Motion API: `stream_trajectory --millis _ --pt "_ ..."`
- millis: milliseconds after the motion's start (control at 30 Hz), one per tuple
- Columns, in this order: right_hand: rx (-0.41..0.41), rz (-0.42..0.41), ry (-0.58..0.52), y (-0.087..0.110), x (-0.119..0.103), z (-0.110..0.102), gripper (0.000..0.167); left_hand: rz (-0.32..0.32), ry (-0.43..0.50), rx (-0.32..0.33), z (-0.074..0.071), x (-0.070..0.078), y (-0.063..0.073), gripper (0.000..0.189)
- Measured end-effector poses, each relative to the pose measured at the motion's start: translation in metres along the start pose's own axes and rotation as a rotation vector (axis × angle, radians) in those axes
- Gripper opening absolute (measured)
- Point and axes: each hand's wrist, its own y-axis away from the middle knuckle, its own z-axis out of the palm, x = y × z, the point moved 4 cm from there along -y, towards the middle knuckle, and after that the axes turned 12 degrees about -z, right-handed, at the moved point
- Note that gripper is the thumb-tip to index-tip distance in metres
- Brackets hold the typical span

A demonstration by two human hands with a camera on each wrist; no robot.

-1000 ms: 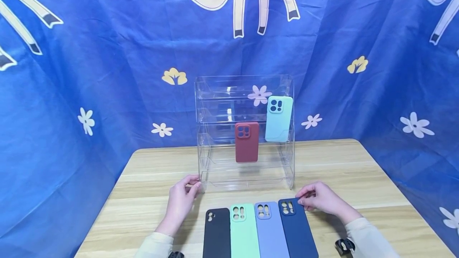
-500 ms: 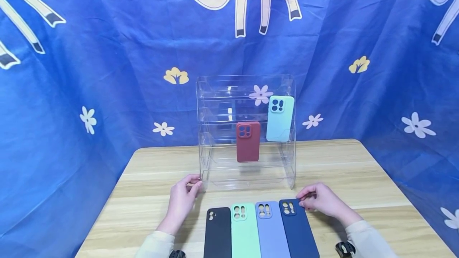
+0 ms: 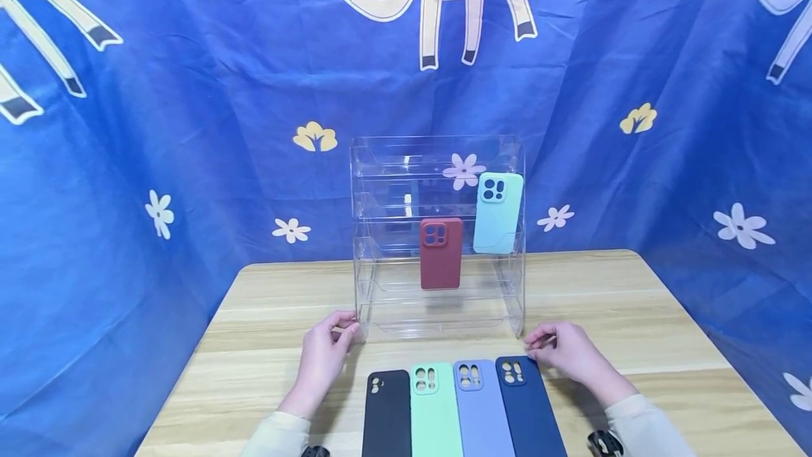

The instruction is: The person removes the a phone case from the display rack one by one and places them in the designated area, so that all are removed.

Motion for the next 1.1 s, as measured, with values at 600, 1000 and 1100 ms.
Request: stream_trajectory --millis 600,1000,1100 --pt "0.257 -0.150 0.078 -0.057 -0.091 -0.022 0.023 0.018 -0.001 0.000 -0.001 0.001 -0.001 0.024" --pt "0.379 -0.310 0.079 -0.110 -0.133 -0.036 0.026 0.004 0.003 0.000 -0.002 -0.001 0.000 0.024" --pt "0.385 -0.315 0.089 -0.120 -0.137 -0.038 0.027 0.012 -0.002 0.001 -0.001 0.000 -0.001 0.024"
